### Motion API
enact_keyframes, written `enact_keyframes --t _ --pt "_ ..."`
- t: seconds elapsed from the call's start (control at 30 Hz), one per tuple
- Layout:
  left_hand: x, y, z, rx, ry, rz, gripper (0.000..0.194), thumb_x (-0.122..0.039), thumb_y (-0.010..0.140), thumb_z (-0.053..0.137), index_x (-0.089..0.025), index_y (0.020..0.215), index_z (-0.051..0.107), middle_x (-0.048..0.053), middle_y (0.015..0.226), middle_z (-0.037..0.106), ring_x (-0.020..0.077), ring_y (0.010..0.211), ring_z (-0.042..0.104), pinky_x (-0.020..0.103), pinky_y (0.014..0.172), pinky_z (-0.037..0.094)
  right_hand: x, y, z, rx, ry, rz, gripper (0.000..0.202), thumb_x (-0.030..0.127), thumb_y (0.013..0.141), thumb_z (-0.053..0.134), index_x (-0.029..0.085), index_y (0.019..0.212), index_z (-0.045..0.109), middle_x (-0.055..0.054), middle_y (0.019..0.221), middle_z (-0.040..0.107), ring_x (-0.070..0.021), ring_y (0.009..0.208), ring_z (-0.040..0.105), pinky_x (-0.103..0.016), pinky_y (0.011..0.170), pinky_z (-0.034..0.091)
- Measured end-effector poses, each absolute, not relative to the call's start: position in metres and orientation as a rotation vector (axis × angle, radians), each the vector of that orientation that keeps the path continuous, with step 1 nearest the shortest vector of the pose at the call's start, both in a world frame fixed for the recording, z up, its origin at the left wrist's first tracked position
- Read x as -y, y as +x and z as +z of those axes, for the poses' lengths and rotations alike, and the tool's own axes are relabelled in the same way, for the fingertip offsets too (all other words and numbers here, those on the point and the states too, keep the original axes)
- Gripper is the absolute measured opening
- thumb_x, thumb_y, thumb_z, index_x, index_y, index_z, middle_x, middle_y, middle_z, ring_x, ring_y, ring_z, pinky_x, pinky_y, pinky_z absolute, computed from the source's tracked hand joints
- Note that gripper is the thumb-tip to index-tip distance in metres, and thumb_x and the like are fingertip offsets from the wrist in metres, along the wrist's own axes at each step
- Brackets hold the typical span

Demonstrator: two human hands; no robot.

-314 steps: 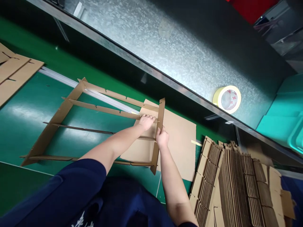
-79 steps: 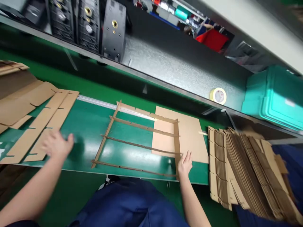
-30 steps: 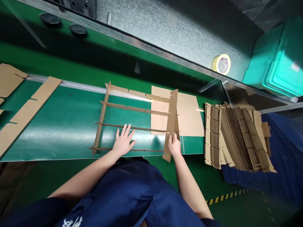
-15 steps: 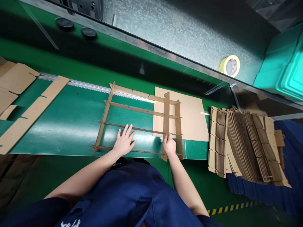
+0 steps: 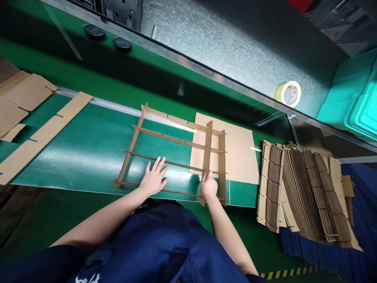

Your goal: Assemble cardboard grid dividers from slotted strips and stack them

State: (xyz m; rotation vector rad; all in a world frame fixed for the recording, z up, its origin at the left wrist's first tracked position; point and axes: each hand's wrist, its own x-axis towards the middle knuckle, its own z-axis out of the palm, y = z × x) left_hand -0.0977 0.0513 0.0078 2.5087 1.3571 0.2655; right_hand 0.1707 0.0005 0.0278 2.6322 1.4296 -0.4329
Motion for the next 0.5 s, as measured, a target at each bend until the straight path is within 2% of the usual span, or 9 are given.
enact_keyframes --t 0.17,0.23,0.33,0.4,0.5 --pt "-0.051 -0.098 0.006 -1.362 2.509 0.292 0.050 -0.040 0.092 0.044 -0.020 0.136 0.052 0.011 0.159 0.013 0.0347 0.146 0.010 0.062 0.114 0.013 -0.008 0.170 0.042 -1.448 2.578 -0.395 0.045 0.033 0.098 0.026 0.010 0.134 0.040 -0.017 0.099 0.065 -0.0248 0.084 0.065 -0.038 0.075 0.047" --pt "-0.050 -0.098 0.006 -1.362 2.502 0.312 0.049 -0.039 0.092 0.044 -0.021 0.136 0.052 0.010 0.159 0.013 0.0346 0.146 0.011 0.061 0.114 0.013 -0.019 0.174 0.047 -1.515 2.649 -0.207 0.048 0.037 0.098 0.025 0.011 0.136 0.041 -0.019 0.111 0.060 -0.0279 0.097 0.062 -0.041 0.081 0.046" --pt "-0.048 -0.098 0.004 -1.370 2.501 0.325 0.048 -0.039 0.091 0.045 -0.021 0.135 0.053 0.010 0.159 0.014 0.0344 0.145 0.012 0.060 0.114 0.014 -0.049 0.185 0.047 -1.695 2.723 -0.006 0.055 0.039 0.098 0.023 0.012 0.145 0.031 -0.022 0.133 0.048 -0.0315 0.119 0.049 -0.045 0.092 0.042" --pt "-0.047 -0.098 0.004 -1.379 2.501 0.328 0.047 -0.039 0.091 0.046 -0.021 0.134 0.054 0.010 0.159 0.014 0.0342 0.145 0.013 0.060 0.115 0.014 -0.073 0.191 0.042 -1.773 2.745 -0.113 0.056 0.036 0.097 0.022 0.013 0.149 0.021 -0.021 0.143 0.039 -0.0309 0.123 0.045 -0.045 0.094 0.041" --pt "-0.048 -0.097 0.004 -1.388 2.503 0.320 0.047 -0.038 0.091 0.045 -0.021 0.134 0.054 0.010 0.159 0.016 0.0332 0.146 0.013 0.059 0.115 0.013 -0.096 0.195 0.031 -1.769 2.779 -0.452 0.060 0.024 0.094 0.023 0.013 0.151 0.009 -0.019 0.137 0.046 -0.0261 0.116 0.052 -0.038 0.091 0.044"
